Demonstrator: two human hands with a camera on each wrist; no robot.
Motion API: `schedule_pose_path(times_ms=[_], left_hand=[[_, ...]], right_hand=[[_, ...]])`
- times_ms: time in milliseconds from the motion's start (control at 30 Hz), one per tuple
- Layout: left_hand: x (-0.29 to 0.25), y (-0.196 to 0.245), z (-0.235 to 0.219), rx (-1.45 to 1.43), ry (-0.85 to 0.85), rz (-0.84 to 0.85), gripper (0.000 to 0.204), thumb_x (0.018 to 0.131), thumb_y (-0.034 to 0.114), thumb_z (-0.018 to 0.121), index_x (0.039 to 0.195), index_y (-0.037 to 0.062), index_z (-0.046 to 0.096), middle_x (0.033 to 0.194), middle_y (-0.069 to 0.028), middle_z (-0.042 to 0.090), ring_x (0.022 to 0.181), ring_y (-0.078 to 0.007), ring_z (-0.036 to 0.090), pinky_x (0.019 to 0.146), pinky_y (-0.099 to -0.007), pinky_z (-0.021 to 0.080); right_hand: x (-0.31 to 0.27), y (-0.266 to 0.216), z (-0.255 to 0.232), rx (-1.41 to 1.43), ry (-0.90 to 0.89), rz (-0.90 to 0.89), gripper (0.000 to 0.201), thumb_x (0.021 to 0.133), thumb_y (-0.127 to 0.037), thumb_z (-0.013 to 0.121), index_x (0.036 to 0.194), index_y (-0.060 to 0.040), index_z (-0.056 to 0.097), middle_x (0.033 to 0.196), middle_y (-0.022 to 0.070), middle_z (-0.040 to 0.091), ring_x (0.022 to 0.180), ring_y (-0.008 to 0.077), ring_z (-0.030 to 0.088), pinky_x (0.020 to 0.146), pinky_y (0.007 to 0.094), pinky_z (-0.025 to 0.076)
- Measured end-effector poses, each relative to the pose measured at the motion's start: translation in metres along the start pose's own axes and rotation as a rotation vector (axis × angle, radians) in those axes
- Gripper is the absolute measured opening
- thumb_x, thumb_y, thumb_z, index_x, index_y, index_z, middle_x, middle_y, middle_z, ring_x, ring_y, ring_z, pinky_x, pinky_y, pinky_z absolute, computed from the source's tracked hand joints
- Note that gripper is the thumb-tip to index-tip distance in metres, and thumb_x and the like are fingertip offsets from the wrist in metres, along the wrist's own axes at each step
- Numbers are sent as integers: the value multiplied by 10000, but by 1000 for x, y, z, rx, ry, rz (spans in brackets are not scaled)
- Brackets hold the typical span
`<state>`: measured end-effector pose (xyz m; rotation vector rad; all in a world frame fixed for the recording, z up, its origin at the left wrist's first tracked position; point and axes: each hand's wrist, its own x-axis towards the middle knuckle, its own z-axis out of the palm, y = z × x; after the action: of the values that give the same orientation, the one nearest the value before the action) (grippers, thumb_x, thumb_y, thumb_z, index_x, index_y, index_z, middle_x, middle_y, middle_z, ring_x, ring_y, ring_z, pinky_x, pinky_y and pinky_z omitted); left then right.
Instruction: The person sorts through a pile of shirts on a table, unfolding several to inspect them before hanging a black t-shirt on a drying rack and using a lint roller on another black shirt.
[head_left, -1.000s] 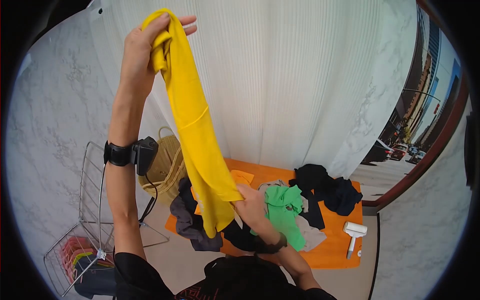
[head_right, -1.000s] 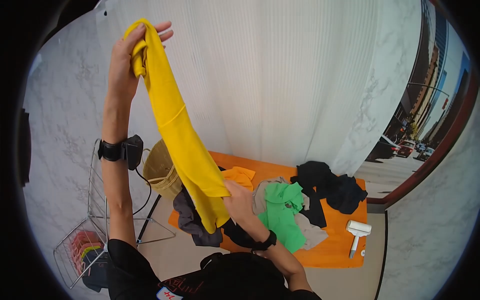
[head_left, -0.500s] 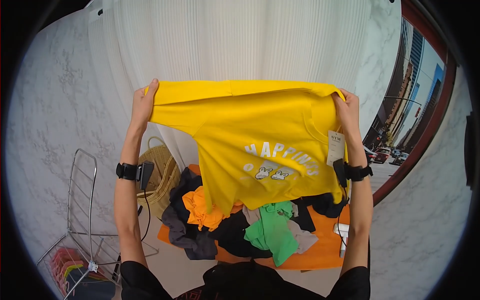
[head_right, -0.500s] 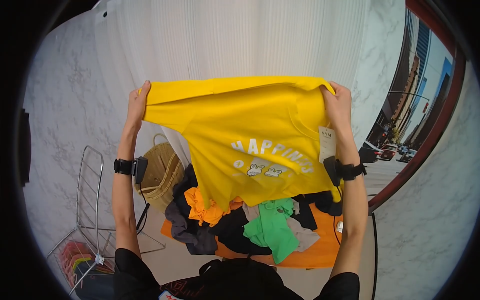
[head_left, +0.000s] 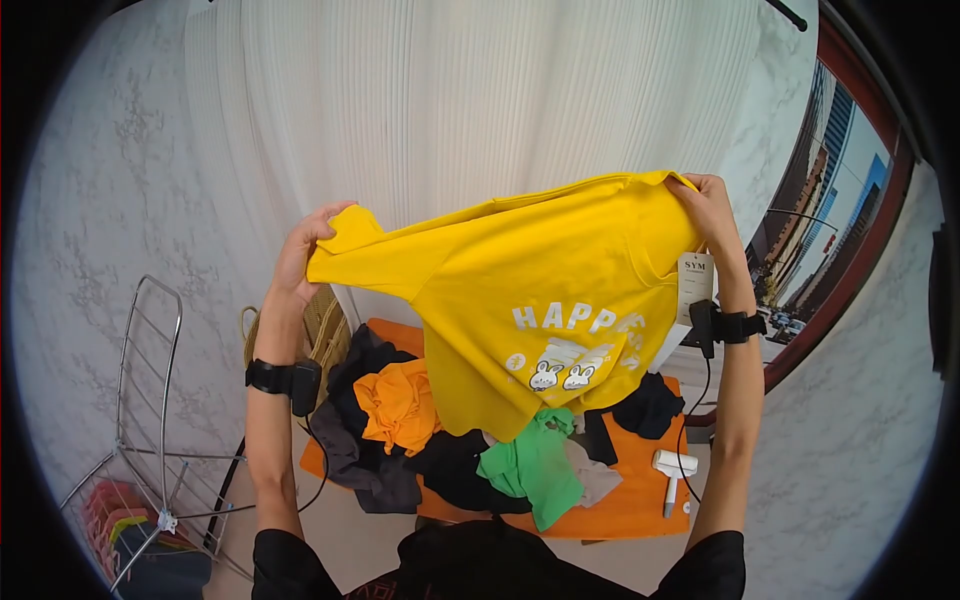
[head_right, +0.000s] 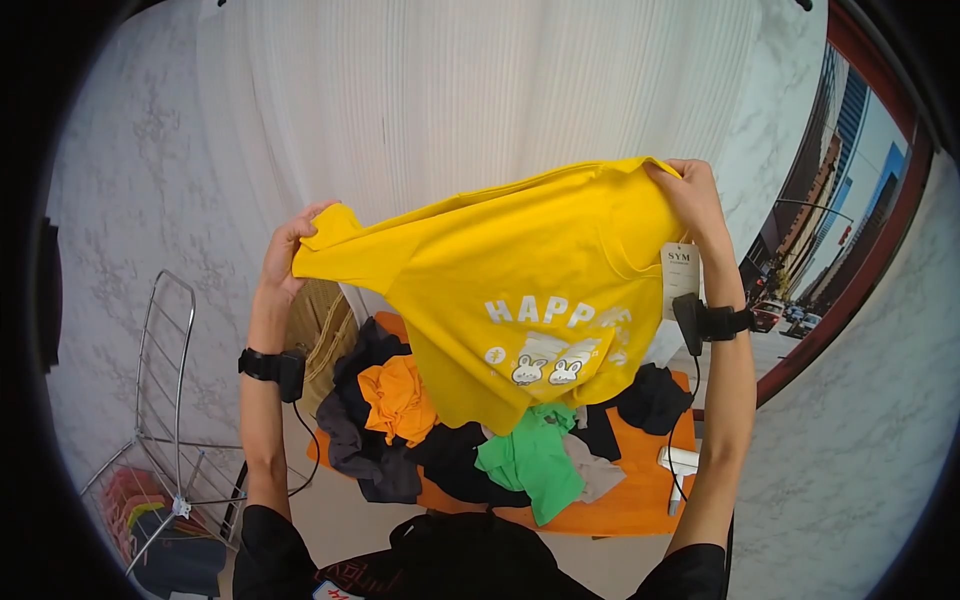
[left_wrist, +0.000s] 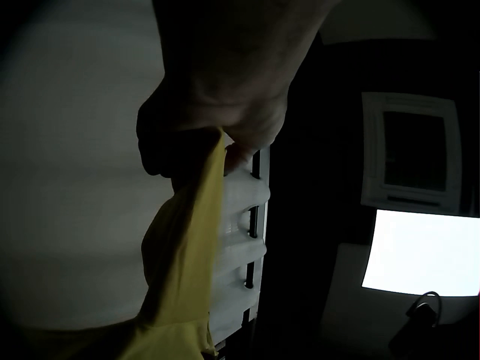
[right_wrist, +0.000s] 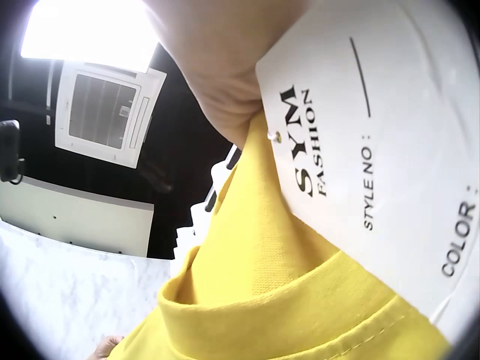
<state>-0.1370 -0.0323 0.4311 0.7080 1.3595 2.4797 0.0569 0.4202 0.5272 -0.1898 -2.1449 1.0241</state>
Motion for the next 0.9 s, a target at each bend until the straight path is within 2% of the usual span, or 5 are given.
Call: schedule_pose_path(times_ms=[133, 200, 433, 833, 900], left_hand=[[-4, -18, -20, 11, -155, 39, 328, 924, 83, 486, 1197, -70, 583, 895, -94, 671, 772, -144, 668, 721, -253, 571], [-8, -21, -8, 93, 155, -23, 286, 951, 52, 442, 1135, -72, 624, 769, -58, 656, 587, -78, 610, 544, -182, 525], [-8, -39, -49, 386, 118, -43, 254, 967, 81, 460, 1008, -69, 660, 566, 12, 577, 317, -11, 342, 312, -148, 307], [-43, -86, -69, -433, 106, -292, 369, 979, 114, 418, 1215, -133, 558, 551, 19, 512, 320, -38, 315, 316, -194, 310], [-52, -107, -69, 255, 197, -254, 357, 978, 123, 436, 1201, -117, 579, 591, 35, 515, 326, -39, 311, 325, -197, 273]], right_hand=[[-4, -2, 2, -28, -53, 78, 297, 901, -205, 645, 859, 84, 699, 699, 61, 669, 569, 96, 600, 528, 237, 467], [-3, -3, 5, -10, -131, 116, 283, 924, -204, 621, 874, 61, 705, 708, 36, 673, 553, 71, 588, 532, 195, 463], [1, 12, 2, -113, -259, 180, 307, 933, -239, 607, 782, 12, 699, 652, -2, 634, 492, 44, 521, 477, 188, 397], [-2, -12, 10, -134, -398, 288, 410, 927, -324, 596, 731, 33, 647, 617, 9, 607, 507, 68, 529, 485, 226, 415], [-15, -28, 22, -183, -334, 218, 405, 914, -319, 598, 762, 52, 656, 642, 26, 621, 549, 92, 557, 525, 238, 436]])
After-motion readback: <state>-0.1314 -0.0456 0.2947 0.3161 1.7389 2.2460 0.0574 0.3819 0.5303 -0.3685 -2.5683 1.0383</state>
